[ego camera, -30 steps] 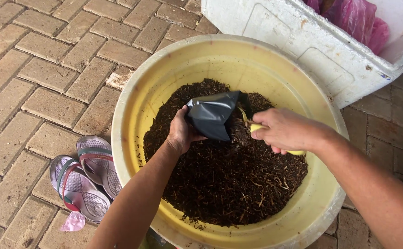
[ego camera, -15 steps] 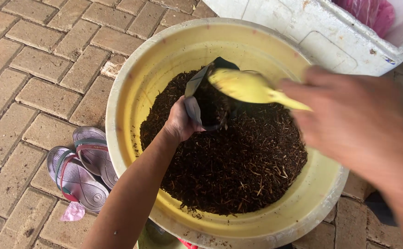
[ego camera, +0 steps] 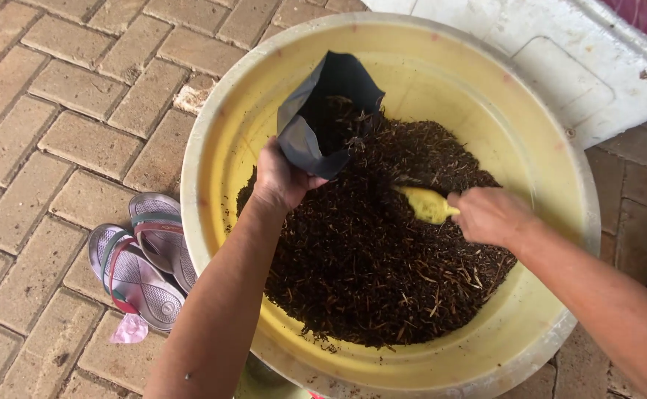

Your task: Filling black plastic nursery bags with soil mix using a yellow scoop.

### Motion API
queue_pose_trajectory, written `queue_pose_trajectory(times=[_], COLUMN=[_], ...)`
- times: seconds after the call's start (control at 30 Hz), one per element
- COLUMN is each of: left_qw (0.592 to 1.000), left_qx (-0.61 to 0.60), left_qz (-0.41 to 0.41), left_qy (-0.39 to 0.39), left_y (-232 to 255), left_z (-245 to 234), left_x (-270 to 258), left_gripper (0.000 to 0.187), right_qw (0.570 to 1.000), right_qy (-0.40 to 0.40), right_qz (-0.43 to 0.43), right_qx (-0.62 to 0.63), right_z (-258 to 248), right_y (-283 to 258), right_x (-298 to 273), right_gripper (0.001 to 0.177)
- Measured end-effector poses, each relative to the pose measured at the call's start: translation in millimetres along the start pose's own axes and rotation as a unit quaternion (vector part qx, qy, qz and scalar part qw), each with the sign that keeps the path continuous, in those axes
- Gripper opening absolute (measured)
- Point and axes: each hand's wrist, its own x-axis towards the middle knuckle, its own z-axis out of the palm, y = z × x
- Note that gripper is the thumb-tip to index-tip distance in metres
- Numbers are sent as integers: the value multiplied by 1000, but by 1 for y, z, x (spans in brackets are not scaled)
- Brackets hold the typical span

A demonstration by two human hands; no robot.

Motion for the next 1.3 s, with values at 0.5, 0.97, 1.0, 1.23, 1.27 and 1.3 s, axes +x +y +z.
queue_pose_trajectory(times=[0.5, 0.97, 1.0, 1.23, 1.27, 1.3], left_qw=[995, 991, 990, 999, 1000, 1000], left_qx=[-35, -60, -60, -4, 12, 12], left_qz=[57, 114, 117, 27, 9, 6], left_qy=[-71, 46, 42, 20, 13, 11], left_y=[-1, 28, 25, 10, 6, 1], left_z=[-9, -33, -32, -8, -2, 1], left_x=[23, 13, 13, 4, -1, -2], left_gripper=[50, 65, 65, 63, 62, 62], right_qw=[858, 739, 741, 732, 722, 722], right_qy=[-207, -146, -141, -123, -113, -113], right_qz=[20, -123, -123, -46, -9, -5], right_qx=[470, 646, 645, 669, 682, 683], right_z=[14, 11, 11, -45, -51, -56], right_y=[-74, 3, 13, 77, 87, 96], right_x=[-6, -54, -60, -110, -115, -116], right_gripper=[21, 33, 33, 27, 28, 28])
